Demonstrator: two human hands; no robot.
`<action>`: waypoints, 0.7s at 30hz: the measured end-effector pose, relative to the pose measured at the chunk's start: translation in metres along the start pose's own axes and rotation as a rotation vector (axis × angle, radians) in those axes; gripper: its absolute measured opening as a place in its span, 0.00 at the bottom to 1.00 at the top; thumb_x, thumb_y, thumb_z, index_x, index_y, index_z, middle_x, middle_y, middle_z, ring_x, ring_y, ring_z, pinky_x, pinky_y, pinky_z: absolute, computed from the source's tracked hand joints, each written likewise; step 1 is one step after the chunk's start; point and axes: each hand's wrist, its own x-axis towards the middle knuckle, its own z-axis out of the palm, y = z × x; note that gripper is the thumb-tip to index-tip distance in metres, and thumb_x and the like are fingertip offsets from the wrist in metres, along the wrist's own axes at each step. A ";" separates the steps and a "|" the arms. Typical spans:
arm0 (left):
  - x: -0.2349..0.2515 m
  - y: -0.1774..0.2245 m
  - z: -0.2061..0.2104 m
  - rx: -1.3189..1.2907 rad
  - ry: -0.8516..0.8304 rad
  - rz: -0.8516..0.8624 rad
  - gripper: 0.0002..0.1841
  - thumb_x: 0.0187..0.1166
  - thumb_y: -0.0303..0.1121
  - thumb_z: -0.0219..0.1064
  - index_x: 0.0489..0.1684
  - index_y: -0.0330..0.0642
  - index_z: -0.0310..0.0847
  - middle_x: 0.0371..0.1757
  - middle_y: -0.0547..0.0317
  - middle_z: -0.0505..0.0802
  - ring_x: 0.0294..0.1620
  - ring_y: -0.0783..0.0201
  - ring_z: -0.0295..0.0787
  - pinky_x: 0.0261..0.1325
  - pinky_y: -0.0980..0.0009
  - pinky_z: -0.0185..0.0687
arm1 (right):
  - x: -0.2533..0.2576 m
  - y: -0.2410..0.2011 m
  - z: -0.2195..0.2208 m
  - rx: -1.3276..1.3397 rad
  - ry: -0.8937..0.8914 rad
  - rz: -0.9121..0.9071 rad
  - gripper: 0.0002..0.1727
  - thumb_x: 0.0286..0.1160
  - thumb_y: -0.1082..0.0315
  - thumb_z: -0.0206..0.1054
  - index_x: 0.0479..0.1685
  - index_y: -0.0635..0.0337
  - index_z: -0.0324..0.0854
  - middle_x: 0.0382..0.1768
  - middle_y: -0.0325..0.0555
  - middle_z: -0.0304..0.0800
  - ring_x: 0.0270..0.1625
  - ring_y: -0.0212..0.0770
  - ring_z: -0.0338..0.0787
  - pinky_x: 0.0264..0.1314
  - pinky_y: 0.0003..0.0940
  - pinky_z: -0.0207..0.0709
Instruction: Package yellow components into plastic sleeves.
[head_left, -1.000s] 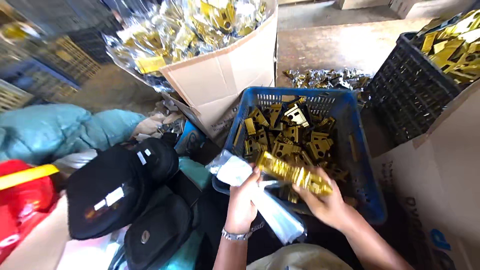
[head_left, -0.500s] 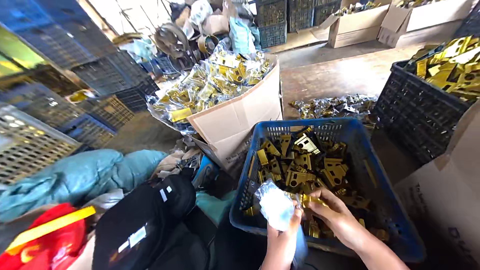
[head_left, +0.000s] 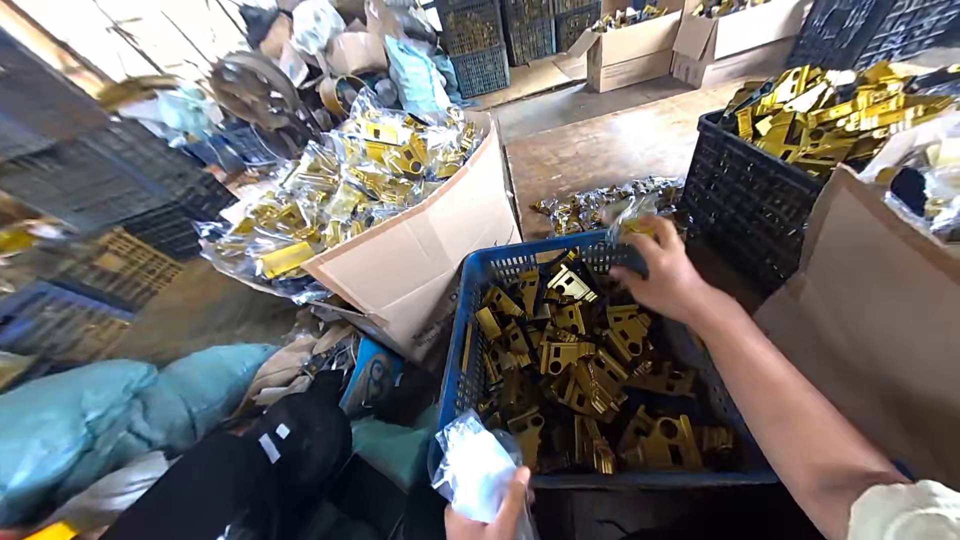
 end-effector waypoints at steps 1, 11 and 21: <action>0.001 -0.005 0.005 0.029 0.016 0.033 0.17 0.58 0.18 0.77 0.46 0.29 0.80 0.30 0.68 0.94 0.31 0.76 0.93 0.41 0.74 0.93 | -0.011 -0.011 0.009 0.065 -0.122 -0.007 0.32 0.73 0.59 0.76 0.71 0.74 0.77 0.80 0.77 0.65 0.80 0.74 0.69 0.80 0.65 0.68; -0.003 -0.032 0.038 0.353 0.048 0.364 0.29 0.54 0.30 0.81 0.46 0.09 0.78 0.40 0.40 0.93 0.46 0.80 0.90 0.57 0.84 0.82 | -0.115 -0.060 0.064 0.716 -0.795 0.073 0.18 0.84 0.64 0.65 0.59 0.73 0.82 0.53 0.57 0.88 0.47 0.36 0.90 0.55 0.30 0.84; -0.013 -0.020 0.033 0.060 -0.206 0.126 0.14 0.74 0.26 0.69 0.54 0.26 0.82 0.42 0.64 0.94 0.30 0.84 0.87 0.33 0.84 0.85 | -0.139 -0.048 0.066 1.113 -0.890 0.359 0.13 0.80 0.74 0.64 0.59 0.70 0.79 0.47 0.37 0.90 0.46 0.28 0.92 0.56 0.28 0.88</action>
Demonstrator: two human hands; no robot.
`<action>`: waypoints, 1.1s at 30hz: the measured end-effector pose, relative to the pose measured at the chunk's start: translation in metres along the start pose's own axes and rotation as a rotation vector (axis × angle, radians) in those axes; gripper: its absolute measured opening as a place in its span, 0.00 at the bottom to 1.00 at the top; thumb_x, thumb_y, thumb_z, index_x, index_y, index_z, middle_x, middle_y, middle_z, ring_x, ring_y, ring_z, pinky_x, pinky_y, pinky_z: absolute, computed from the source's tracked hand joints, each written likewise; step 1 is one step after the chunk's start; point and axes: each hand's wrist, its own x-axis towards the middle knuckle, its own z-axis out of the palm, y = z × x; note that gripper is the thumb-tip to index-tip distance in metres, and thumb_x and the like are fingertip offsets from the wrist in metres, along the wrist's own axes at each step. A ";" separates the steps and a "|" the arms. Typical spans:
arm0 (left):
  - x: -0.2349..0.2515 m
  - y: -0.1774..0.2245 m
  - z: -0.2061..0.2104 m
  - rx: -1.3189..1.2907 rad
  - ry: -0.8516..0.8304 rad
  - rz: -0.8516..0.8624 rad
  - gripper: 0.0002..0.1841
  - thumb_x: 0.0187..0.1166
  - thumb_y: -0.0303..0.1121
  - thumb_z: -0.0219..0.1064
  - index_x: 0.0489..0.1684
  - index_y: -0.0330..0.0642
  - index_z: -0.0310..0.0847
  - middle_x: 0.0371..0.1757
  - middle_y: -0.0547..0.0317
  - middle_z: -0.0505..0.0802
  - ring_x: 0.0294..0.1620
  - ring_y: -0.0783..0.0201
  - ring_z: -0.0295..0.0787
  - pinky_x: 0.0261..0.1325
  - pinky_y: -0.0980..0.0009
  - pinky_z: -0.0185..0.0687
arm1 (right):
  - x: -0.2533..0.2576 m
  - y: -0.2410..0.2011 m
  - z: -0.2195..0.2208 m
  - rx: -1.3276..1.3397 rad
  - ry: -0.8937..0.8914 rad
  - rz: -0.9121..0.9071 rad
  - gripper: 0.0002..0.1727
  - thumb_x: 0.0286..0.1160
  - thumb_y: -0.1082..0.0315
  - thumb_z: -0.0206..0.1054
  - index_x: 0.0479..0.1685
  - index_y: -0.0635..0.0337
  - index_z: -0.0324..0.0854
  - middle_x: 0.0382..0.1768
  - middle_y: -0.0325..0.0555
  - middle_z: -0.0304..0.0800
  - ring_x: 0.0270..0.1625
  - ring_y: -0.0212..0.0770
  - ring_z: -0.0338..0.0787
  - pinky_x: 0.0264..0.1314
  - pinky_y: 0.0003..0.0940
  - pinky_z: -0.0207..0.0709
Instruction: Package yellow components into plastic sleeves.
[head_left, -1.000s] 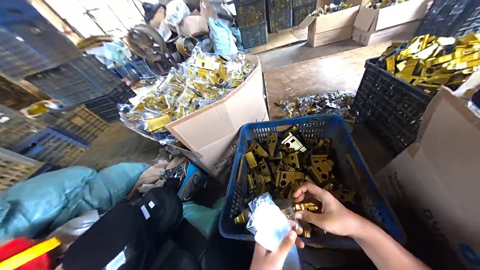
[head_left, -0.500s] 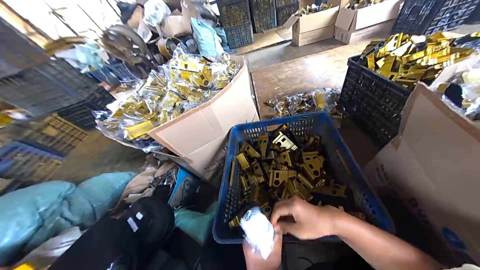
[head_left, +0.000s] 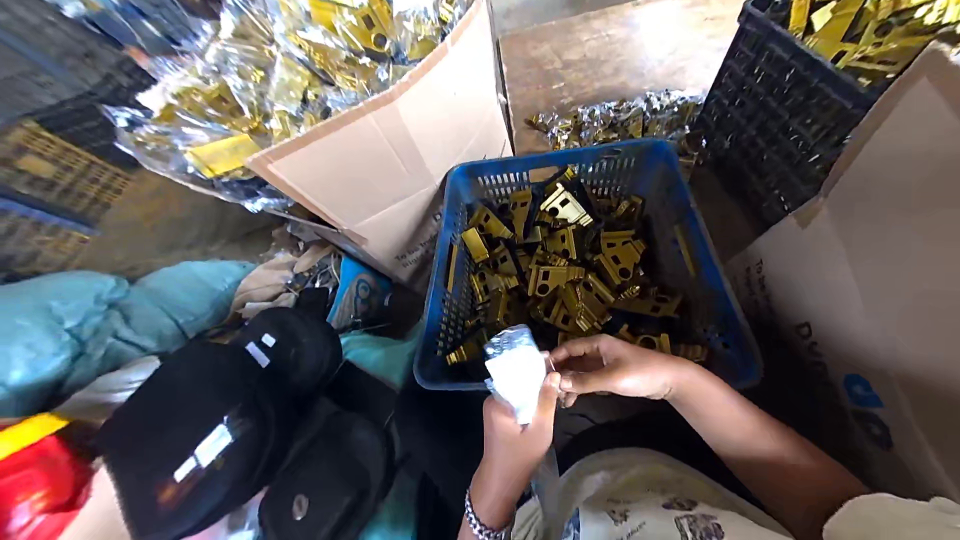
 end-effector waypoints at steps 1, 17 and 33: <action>-0.001 0.002 -0.001 0.035 -0.024 -0.001 0.16 0.74 0.25 0.69 0.57 0.23 0.82 0.43 0.61 0.95 0.32 0.84 0.87 0.35 0.84 0.86 | 0.002 0.002 0.001 -0.006 0.017 -0.005 0.08 0.80 0.75 0.63 0.52 0.66 0.82 0.41 0.33 0.91 0.41 0.26 0.92 0.51 0.26 0.88; 0.003 0.008 -0.023 -0.181 -0.172 -0.059 0.25 0.57 0.27 0.84 0.55 0.40 0.83 0.37 0.76 0.94 0.38 0.79 0.91 0.48 0.77 0.90 | 0.008 0.022 0.029 -0.279 0.066 -0.308 0.11 0.52 0.73 0.82 0.20 0.66 0.82 0.25 0.34 0.86 0.32 0.14 0.79 0.36 0.12 0.71; 0.030 -0.015 -0.042 0.218 0.389 0.312 0.16 0.64 0.24 0.76 0.46 0.26 0.80 0.38 0.70 0.94 0.40 0.85 0.90 0.49 0.83 0.88 | 0.091 0.055 -0.104 -0.690 0.718 0.559 0.21 0.81 0.66 0.67 0.67 0.71 0.82 0.83 0.76 0.58 0.84 0.70 0.63 0.83 0.61 0.62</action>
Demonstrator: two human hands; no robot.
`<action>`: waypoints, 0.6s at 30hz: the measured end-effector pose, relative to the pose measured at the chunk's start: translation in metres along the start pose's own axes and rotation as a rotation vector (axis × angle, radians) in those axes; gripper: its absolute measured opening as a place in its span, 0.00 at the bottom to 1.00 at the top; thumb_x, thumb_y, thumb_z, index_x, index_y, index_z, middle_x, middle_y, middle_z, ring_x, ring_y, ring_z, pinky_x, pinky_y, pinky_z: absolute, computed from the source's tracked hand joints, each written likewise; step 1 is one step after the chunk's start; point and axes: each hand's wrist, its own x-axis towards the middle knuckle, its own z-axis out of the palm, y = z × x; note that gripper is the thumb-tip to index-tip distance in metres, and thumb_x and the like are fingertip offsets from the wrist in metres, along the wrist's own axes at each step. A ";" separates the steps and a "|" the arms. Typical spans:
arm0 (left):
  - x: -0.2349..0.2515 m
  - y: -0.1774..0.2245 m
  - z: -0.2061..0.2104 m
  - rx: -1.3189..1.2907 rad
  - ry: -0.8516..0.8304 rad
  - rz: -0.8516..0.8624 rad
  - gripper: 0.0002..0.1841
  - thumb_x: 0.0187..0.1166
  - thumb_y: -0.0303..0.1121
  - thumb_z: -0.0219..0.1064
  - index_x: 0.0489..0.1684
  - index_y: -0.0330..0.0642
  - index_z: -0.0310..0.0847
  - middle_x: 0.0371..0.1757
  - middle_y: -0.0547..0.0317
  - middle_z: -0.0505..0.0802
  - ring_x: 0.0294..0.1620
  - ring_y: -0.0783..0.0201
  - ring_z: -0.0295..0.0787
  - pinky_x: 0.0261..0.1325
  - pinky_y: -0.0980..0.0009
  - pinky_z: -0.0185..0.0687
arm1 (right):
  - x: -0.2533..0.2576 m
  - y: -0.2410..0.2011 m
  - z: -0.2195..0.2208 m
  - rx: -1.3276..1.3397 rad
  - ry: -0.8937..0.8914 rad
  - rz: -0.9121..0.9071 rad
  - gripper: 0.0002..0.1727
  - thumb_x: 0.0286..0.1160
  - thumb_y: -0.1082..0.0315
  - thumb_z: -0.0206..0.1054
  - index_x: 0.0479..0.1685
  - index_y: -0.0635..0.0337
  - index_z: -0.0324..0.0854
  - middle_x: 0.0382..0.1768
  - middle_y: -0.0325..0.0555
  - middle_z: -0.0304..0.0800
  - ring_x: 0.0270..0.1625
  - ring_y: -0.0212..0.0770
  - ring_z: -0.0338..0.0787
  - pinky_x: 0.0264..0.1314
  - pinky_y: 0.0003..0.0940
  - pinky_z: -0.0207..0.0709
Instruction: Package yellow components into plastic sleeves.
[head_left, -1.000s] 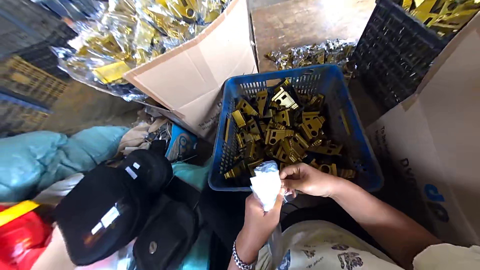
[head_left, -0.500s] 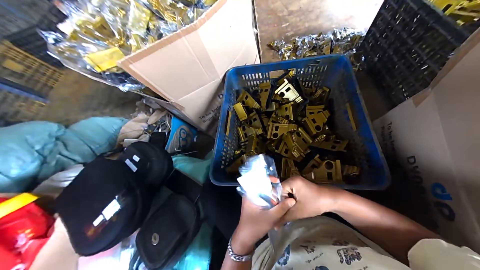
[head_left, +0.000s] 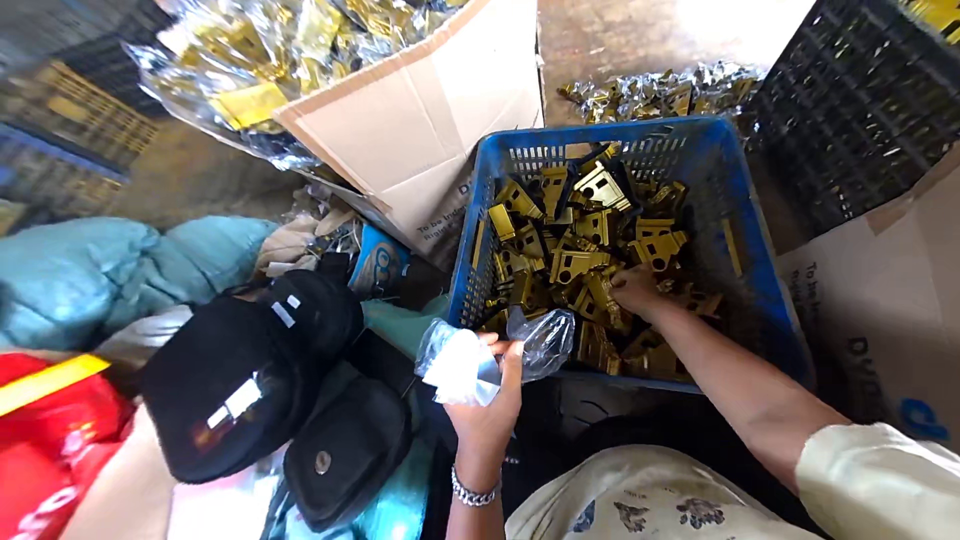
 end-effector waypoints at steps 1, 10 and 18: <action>0.001 0.001 0.002 0.010 0.000 0.002 0.15 0.64 0.23 0.76 0.44 0.25 0.81 0.38 0.69 0.93 0.40 0.85 0.89 0.49 0.84 0.87 | -0.007 0.000 -0.005 0.166 0.017 -0.004 0.19 0.80 0.70 0.68 0.66 0.73 0.80 0.79 0.74 0.66 0.81 0.66 0.69 0.80 0.59 0.66; 0.001 0.009 0.038 -0.151 -0.115 -0.016 0.13 0.67 0.23 0.75 0.45 0.24 0.83 0.39 0.63 0.96 0.43 0.79 0.92 0.54 0.78 0.90 | -0.134 -0.008 -0.070 0.715 -0.342 -0.732 0.33 0.68 0.65 0.75 0.74 0.51 0.67 0.59 0.32 0.90 0.57 0.30 0.92 0.60 0.31 0.89; 0.010 0.041 0.032 -0.422 0.008 -0.487 0.12 0.67 0.16 0.70 0.47 0.33 0.81 0.38 0.66 0.94 0.43 0.75 0.92 0.52 0.77 0.89 | -0.145 -0.020 -0.033 0.738 -0.518 -0.965 0.24 0.73 0.71 0.71 0.66 0.55 0.69 0.55 0.27 0.89 0.56 0.23 0.90 0.61 0.27 0.87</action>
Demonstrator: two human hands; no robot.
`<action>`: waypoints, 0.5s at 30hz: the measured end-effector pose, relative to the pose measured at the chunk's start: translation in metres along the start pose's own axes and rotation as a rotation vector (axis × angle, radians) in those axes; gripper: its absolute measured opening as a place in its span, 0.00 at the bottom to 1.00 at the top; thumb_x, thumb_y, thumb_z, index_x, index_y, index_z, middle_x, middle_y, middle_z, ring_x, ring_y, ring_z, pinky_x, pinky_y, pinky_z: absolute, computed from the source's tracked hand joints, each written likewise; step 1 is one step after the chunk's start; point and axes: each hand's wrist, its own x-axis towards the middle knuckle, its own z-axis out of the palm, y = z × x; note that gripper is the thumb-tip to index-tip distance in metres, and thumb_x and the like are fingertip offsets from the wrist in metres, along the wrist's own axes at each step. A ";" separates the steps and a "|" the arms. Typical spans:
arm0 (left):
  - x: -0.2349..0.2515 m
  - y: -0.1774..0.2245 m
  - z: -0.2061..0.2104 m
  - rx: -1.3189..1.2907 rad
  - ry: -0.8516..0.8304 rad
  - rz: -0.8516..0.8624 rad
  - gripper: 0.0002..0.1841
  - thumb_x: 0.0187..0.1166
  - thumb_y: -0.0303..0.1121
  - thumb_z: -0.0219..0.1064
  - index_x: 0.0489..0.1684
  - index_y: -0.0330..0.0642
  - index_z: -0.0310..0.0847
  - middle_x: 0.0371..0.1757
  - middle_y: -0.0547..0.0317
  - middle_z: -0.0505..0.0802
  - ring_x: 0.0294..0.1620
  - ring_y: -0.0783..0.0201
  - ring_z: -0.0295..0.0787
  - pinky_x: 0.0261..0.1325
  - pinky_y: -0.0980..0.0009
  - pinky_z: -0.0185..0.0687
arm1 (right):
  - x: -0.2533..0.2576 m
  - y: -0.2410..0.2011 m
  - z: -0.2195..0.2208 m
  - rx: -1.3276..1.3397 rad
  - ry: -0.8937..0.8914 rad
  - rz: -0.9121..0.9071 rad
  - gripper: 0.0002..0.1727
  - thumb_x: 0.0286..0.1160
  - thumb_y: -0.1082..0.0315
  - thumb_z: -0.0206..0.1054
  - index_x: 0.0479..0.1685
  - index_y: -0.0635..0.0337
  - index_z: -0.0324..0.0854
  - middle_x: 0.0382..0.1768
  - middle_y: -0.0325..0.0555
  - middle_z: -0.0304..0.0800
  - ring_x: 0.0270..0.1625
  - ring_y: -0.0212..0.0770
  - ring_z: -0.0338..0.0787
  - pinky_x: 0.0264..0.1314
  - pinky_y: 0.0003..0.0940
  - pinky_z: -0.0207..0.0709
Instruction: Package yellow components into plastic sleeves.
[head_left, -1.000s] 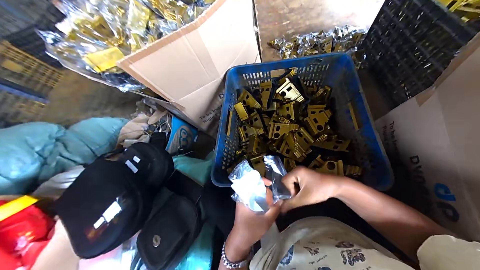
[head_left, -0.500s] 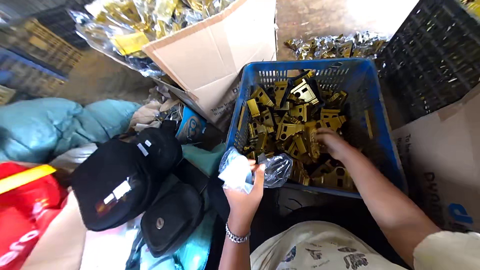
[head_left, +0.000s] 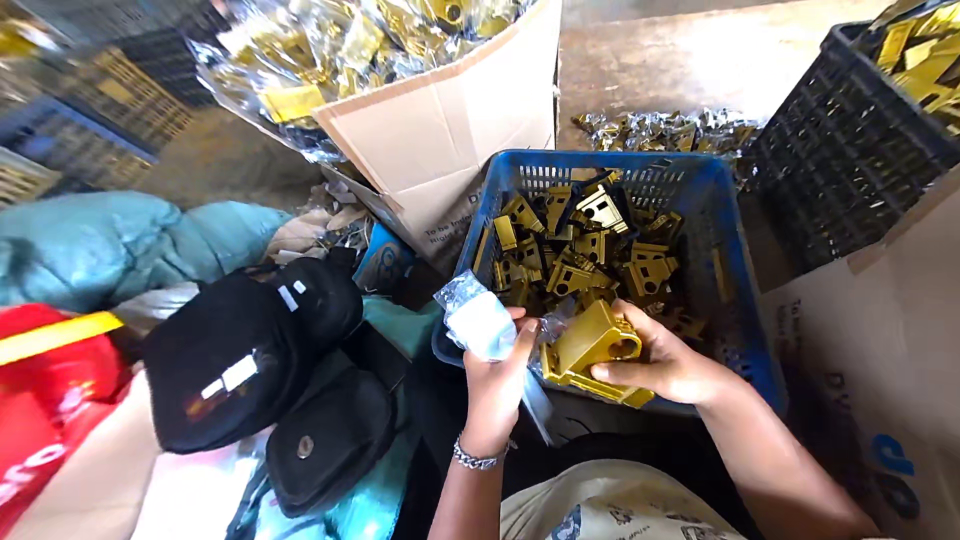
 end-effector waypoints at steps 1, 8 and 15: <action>0.000 0.002 -0.001 0.009 0.008 0.021 0.12 0.67 0.16 0.70 0.47 0.34 0.81 0.38 0.67 0.94 0.42 0.76 0.92 0.52 0.78 0.89 | 0.001 0.000 0.003 -0.002 0.023 0.013 0.24 0.73 0.71 0.71 0.67 0.55 0.68 0.56 0.29 0.89 0.55 0.25 0.91 0.58 0.28 0.89; -0.005 0.001 0.006 0.072 -0.085 0.132 0.09 0.70 0.16 0.67 0.45 0.32 0.80 0.37 0.66 0.93 0.40 0.77 0.91 0.50 0.78 0.89 | 0.021 0.032 0.031 -1.054 0.093 -0.043 0.17 0.72 0.69 0.69 0.53 0.73 0.79 0.56 0.73 0.85 0.41 0.65 0.94 0.39 0.57 0.88; 0.003 -0.023 0.003 0.297 -0.241 0.236 0.13 0.76 0.25 0.68 0.52 0.23 0.80 0.45 0.60 0.93 0.47 0.81 0.89 0.55 0.79 0.87 | 0.052 0.005 0.009 -0.441 0.106 0.429 0.50 0.64 0.68 0.79 0.88 0.65 0.51 0.78 0.62 0.72 0.78 0.43 0.77 0.80 0.36 0.72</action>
